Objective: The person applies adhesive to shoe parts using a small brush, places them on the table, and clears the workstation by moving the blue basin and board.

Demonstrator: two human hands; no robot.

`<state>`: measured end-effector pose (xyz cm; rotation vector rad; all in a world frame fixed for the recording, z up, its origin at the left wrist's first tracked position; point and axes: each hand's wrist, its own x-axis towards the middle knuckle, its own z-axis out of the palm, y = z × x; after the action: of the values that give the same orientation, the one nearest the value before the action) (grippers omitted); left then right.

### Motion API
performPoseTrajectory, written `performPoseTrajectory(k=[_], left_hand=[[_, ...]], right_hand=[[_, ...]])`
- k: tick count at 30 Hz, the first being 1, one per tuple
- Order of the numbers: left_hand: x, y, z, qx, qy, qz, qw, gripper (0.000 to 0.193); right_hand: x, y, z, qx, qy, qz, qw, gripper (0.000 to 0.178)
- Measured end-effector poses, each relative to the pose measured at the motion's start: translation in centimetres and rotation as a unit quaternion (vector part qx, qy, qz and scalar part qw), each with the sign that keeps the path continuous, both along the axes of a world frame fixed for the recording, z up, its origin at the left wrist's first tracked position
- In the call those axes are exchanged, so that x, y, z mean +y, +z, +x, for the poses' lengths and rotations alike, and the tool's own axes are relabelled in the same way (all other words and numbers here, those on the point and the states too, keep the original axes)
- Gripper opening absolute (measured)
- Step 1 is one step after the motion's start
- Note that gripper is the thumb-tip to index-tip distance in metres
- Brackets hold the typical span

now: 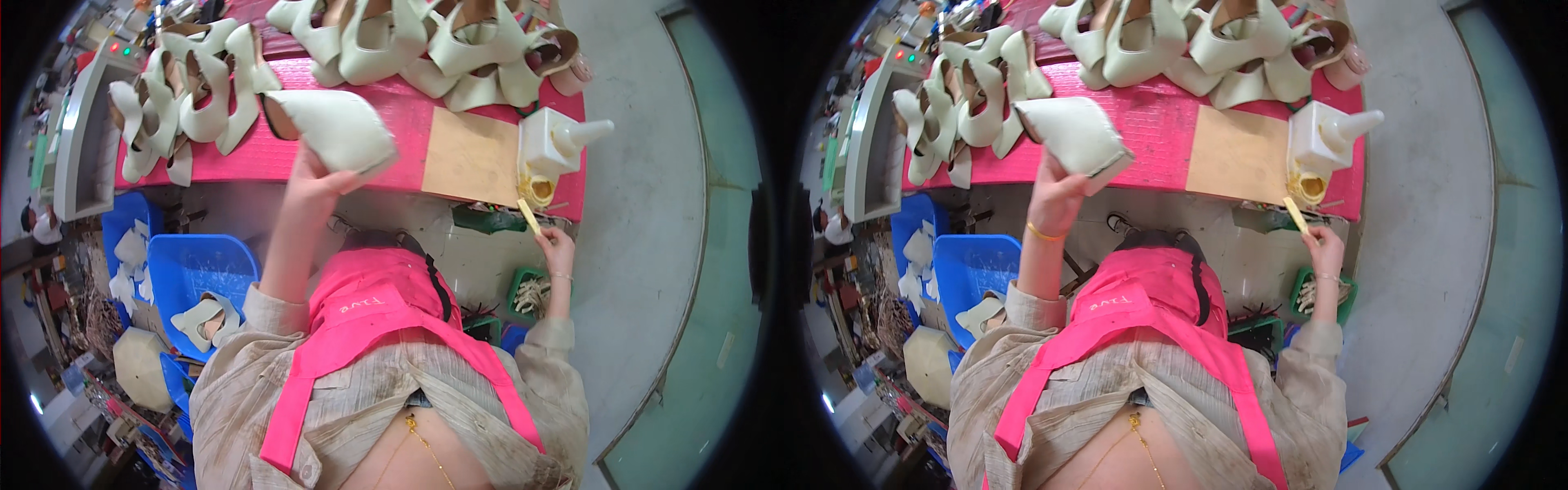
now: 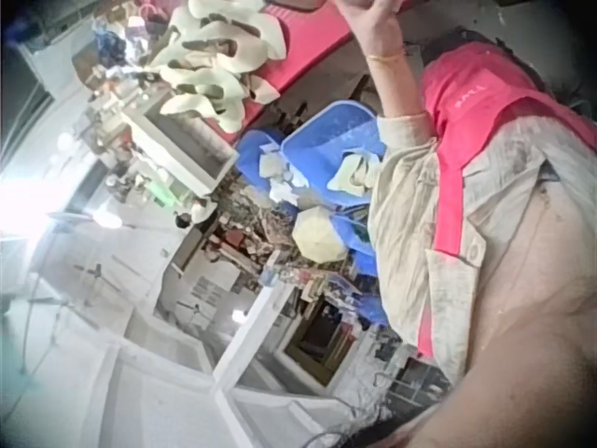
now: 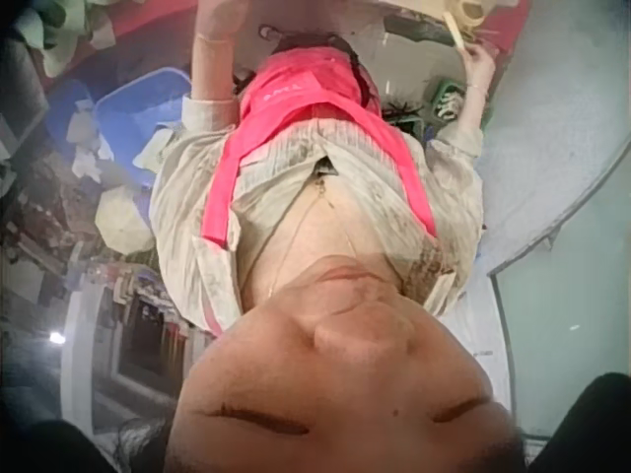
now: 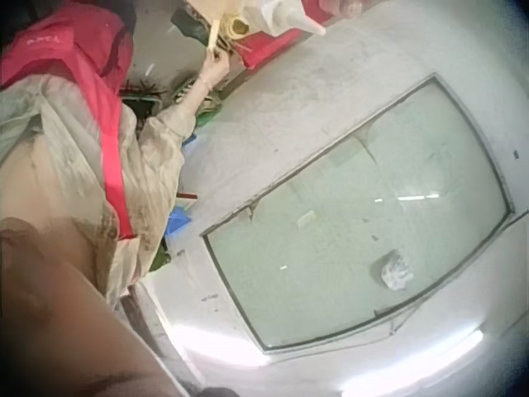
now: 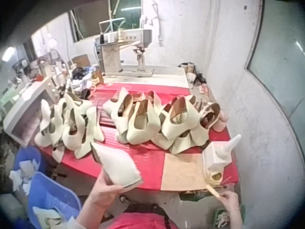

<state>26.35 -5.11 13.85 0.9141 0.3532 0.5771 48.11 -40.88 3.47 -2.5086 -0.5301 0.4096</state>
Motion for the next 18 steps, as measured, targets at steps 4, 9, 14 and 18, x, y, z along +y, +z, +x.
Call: performPoseTrajectory(k=[4, 9, 14, 18], left_hand=[[-0.9, 0.4, 0.6, 0.026, -0.009, 0.035, 0.999, 0.071], [-0.8, 0.3, 0.0, 0.035, -0.020, 0.031, 0.999, 0.069], [1.8, -0.3, -2.0, 0.068, -0.001, 0.001, 0.998, 0.071], [3.7, -0.2, -4.1, 0.063, -0.014, 0.003, 0.998, 0.071]], right_hand=[[9.1, 9.3, -4.6, 0.258, -0.009, 0.293, 0.921, 0.018], [22.6, 13.8, -6.9, -0.038, 0.214, 0.236, 0.947, 0.017], [24.8, 11.9, -7.5, -0.033, 0.267, 0.254, 0.929, 0.016], [22.5, 11.0, -7.3, 0.024, 0.283, 0.273, 0.919, 0.015]])
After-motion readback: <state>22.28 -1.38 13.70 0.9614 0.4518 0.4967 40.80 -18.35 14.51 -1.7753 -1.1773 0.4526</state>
